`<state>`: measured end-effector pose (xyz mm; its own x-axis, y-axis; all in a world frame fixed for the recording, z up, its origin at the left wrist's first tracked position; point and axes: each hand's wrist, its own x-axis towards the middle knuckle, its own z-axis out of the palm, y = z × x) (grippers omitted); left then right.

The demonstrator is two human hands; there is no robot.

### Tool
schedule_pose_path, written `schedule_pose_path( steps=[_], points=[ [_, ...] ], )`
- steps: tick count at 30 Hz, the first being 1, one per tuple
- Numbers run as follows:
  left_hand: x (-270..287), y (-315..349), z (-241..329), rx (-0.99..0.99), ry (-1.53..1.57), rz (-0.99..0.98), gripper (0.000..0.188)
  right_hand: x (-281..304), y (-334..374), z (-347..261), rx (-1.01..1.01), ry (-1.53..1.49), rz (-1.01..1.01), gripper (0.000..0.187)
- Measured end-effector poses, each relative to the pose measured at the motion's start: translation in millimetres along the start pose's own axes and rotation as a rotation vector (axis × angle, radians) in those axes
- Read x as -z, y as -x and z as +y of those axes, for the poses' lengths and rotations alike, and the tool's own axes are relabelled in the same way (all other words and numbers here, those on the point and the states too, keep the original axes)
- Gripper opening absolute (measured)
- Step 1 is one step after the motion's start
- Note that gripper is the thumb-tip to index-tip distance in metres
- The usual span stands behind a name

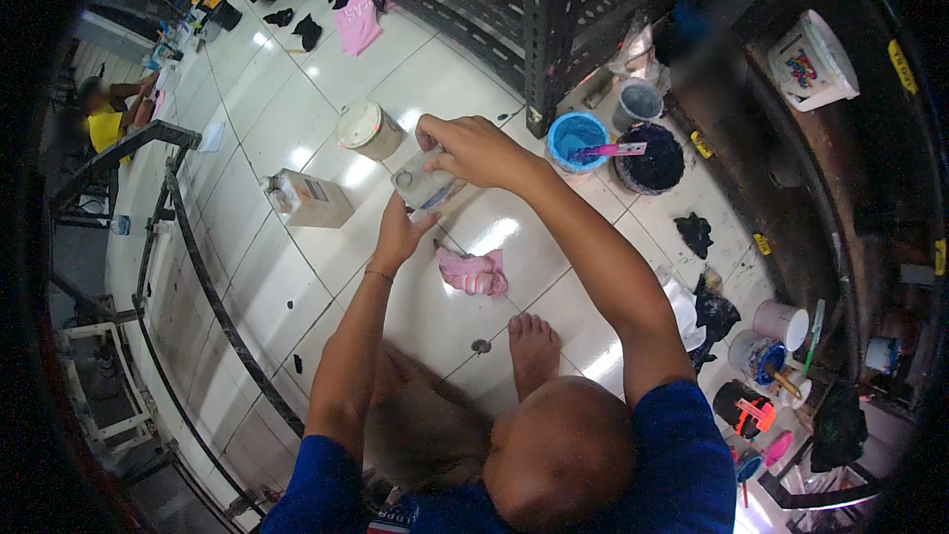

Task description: The person wipes a plastic bottle and a small lid with a cloth.

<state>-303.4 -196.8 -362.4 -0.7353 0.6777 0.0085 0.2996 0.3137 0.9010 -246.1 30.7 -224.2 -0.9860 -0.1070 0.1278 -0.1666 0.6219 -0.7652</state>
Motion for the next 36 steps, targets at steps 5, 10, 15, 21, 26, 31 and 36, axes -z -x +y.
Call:
schedule_pose_path(
  steps=[5, 10, 15, 21, 26, 31, 36],
  points=[
    [-23, -7, -6, -0.020, -0.048, 0.095, 0.066, -26, 7, 29, -0.031, -0.126, 0.237, 0.025],
    [-21, -6, -7, -0.067, -0.237, 0.086, 0.066, -96, 84, 22, -0.247, 0.067, 0.374, 0.021],
    [-32, -9, -7, 0.013, -0.237, 0.074, 0.067, -193, 166, 70, 0.077, 0.270, 0.086, 0.025],
    [-33, -5, -2, 0.247, -0.066, 0.118, 0.066, -159, 136, 67, -0.555, -0.470, 0.515, 0.024],
    [-59, 8, -16, 0.196, 0.100, 0.187, 0.063, -120, 66, 60, -0.198, -0.313, 0.754, 0.027],
    [-76, 23, -12, 0.060, 0.113, 0.239, 0.063, -136, 67, 58, 0.084, -0.071, 0.416, 0.029],
    [-75, 9, 5, 0.230, 0.011, 0.216, 0.060, -119, 51, 51, -0.122, -0.221, 0.575, 0.030]
  ],
)
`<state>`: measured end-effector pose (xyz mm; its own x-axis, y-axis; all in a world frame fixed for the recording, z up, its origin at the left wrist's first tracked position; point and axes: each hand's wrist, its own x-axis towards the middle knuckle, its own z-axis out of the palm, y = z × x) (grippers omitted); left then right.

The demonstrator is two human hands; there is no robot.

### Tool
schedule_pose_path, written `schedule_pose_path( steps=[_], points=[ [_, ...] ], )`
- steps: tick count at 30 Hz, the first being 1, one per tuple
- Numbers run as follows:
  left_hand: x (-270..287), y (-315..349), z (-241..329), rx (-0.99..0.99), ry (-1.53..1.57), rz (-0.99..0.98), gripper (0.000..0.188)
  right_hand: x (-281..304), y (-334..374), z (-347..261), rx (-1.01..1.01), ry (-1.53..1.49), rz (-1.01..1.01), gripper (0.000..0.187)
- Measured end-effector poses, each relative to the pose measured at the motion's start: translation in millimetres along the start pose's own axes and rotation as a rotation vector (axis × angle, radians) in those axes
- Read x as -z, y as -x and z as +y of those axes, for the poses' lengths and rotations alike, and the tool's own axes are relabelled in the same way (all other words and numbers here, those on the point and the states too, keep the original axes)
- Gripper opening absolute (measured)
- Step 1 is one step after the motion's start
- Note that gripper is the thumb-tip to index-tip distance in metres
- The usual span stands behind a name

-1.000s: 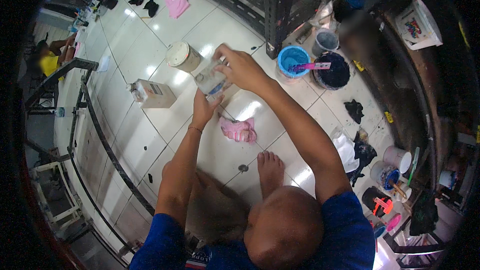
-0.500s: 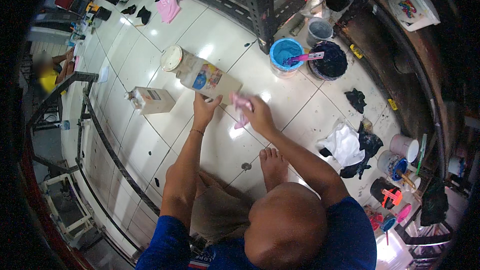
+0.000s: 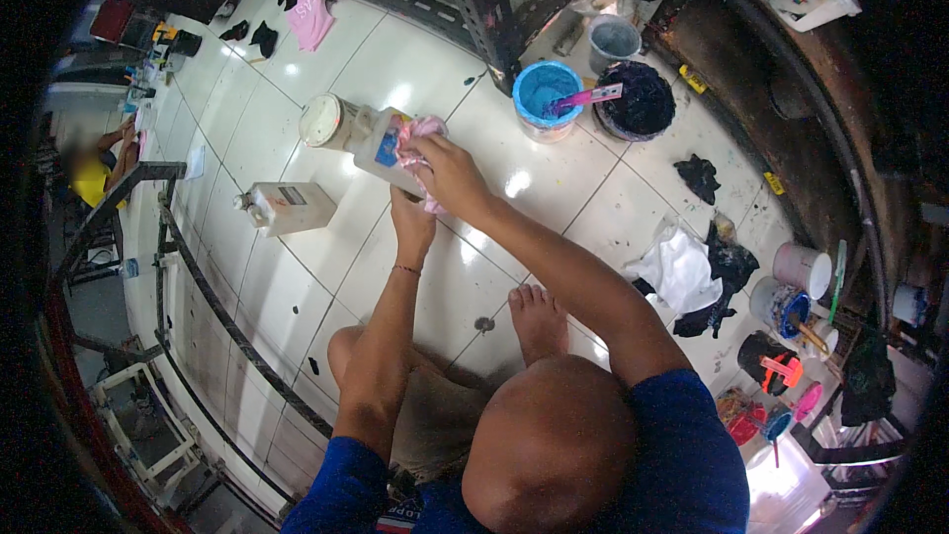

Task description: The person wipes a plastic bottle and a small lid with a cloth.

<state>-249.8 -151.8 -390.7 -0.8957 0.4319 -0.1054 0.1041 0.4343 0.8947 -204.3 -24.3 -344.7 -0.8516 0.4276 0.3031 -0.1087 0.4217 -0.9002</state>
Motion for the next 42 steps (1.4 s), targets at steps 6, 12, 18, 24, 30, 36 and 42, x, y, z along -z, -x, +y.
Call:
schedule_pose_path(
  steps=[6, 12, 18, 24, 30, 36, 42],
  points=[
    [0, 11, -9, -0.112, 0.042, -0.003, 0.058, 7, 20, 18, 0.318, 0.148, -0.178, 0.018],
    [-1, 9, -4, -0.030, 0.019, 0.039, 0.058, 0, 25, 26, 0.052, 0.026, 0.022, 0.016],
    [3, 11, -4, -0.149, -0.112, -0.049, 0.047, 14, 70, 82, -0.546, -0.109, 0.009, 0.019],
    [12, 13, -25, 0.014, 0.222, -0.092, 0.050, -11, 67, 32, -0.160, -0.048, 0.089, 0.016],
    [2, 18, -7, -0.044, 0.116, -0.109, 0.045, -2, 79, 56, -0.483, -0.062, 0.115, 0.018],
    [1, 24, -6, 0.011, 0.112, -0.007, 0.053, -9, 76, 46, -0.368, 0.064, 0.179, 0.020],
    [-9, 22, 6, 0.055, 0.087, 0.047, 0.050, -17, 78, 61, -0.413, 0.082, 0.157, 0.016]
  ],
)
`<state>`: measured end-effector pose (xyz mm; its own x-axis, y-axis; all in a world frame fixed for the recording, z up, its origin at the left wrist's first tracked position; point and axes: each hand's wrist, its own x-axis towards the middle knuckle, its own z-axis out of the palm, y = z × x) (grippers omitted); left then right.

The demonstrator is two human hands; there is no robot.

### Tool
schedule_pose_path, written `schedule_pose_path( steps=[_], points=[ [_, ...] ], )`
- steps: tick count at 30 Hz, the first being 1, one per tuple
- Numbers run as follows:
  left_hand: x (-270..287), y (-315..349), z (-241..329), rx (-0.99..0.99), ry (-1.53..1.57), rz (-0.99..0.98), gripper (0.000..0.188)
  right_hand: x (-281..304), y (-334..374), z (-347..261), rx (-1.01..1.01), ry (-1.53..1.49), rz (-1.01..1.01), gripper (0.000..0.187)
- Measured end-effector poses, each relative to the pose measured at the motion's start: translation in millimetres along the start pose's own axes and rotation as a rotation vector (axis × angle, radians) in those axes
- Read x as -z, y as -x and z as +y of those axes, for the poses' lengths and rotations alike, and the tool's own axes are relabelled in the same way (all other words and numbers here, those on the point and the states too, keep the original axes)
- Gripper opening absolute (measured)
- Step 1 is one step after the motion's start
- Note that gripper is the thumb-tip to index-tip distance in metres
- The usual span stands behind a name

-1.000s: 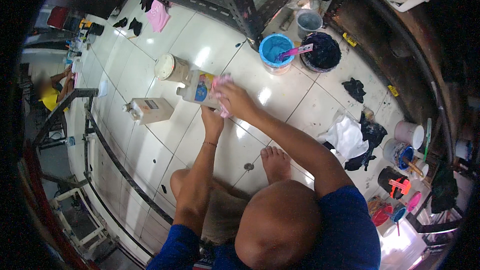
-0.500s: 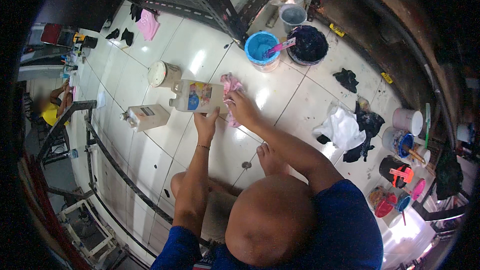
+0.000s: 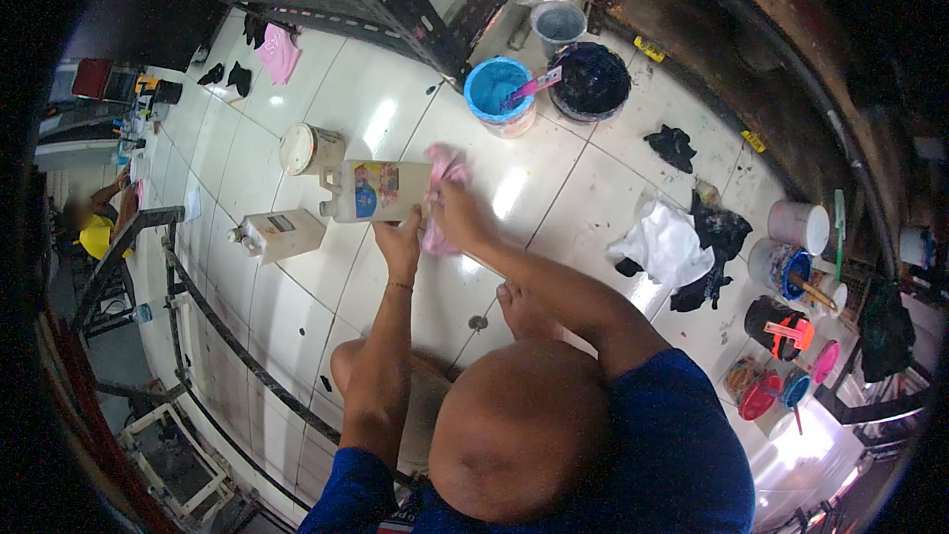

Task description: The person wipes a plastic bottle and a small lid with a cloth.

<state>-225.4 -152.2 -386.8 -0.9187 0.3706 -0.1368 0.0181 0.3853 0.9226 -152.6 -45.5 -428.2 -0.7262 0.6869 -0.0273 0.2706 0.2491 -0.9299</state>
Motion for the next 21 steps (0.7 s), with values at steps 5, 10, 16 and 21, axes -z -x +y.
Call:
schedule_pose_path(
  steps=[5, 10, 16, 21],
  points=[
    [-9, 5, 2, -0.086, -0.042, 0.029, 0.049, 7, -35, 8, -0.201, 0.016, 0.099, 0.018],
    [-4, 2, -3, -0.016, -0.006, 0.064, 0.053, 0, 15, -10, 0.149, 0.060, 0.003, 0.019],
    [18, -18, -14, -0.090, 0.098, -0.164, 0.051, 40, 11, 24, 0.009, 0.231, -0.677, 0.021],
    [61, -51, -5, -0.149, -0.249, -0.492, 0.045, 83, -5, 22, -0.065, 0.036, -0.271, 0.028]
  ],
)
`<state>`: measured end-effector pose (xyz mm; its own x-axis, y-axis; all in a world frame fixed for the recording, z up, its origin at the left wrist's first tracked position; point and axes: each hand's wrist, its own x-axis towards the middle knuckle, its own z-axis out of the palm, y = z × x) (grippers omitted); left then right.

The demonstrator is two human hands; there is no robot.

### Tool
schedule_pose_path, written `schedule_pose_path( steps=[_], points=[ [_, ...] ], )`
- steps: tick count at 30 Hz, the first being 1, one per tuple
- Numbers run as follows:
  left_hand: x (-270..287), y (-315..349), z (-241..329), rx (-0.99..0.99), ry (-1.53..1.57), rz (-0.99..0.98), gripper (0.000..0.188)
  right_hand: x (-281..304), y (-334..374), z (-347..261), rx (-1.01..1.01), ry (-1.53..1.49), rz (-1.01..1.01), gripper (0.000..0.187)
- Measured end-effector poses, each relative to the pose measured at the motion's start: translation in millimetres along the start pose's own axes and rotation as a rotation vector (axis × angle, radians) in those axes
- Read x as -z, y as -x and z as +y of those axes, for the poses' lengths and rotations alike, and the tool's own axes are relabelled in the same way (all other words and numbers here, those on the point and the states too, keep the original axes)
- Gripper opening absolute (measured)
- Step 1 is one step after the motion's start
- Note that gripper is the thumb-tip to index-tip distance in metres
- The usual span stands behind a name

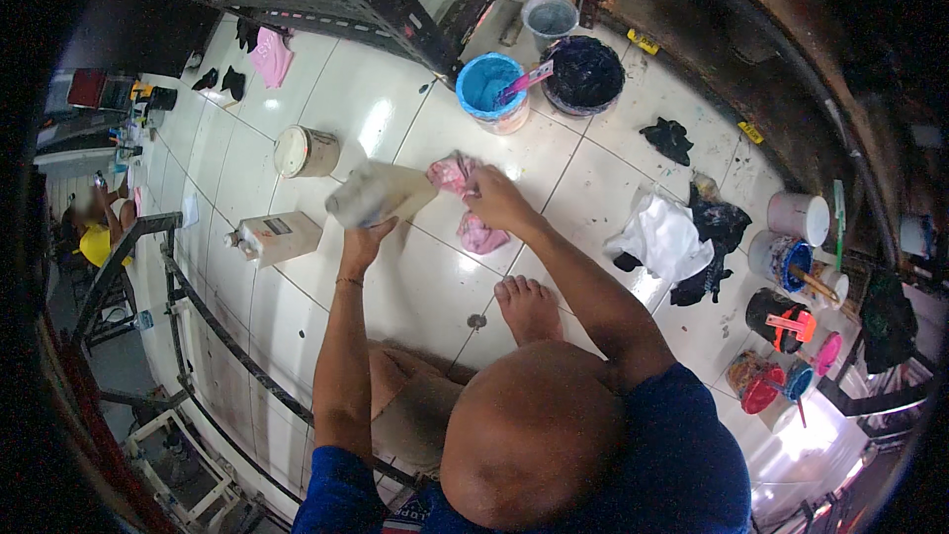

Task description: The person wipes a plastic bottle and a small lid with a cloth.

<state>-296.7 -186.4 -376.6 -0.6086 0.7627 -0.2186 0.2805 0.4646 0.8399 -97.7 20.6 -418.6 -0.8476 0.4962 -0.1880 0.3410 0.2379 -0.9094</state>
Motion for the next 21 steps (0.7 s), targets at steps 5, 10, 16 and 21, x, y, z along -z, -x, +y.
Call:
schedule_pose_path(
  steps=[5, 10, 16, 21],
  points=[
    [29, 12, -4, -0.199, -0.244, 0.097, 0.041, -15, 5, -16, 0.354, 0.241, 0.018, 0.058],
    [-4, 58, 59, 0.116, -0.306, 0.392, 0.036, 14, -11, -8, 0.363, 0.439, -0.237, 0.054],
    [-2, 79, 94, 0.252, 0.103, 0.583, 0.044, 1, -43, -62, 0.083, -0.099, -0.069, 0.038],
    [-10, 45, 79, 0.135, 0.161, 0.572, 0.066, -10, -51, -132, 0.400, -0.240, 0.026, 0.037]
  ],
)
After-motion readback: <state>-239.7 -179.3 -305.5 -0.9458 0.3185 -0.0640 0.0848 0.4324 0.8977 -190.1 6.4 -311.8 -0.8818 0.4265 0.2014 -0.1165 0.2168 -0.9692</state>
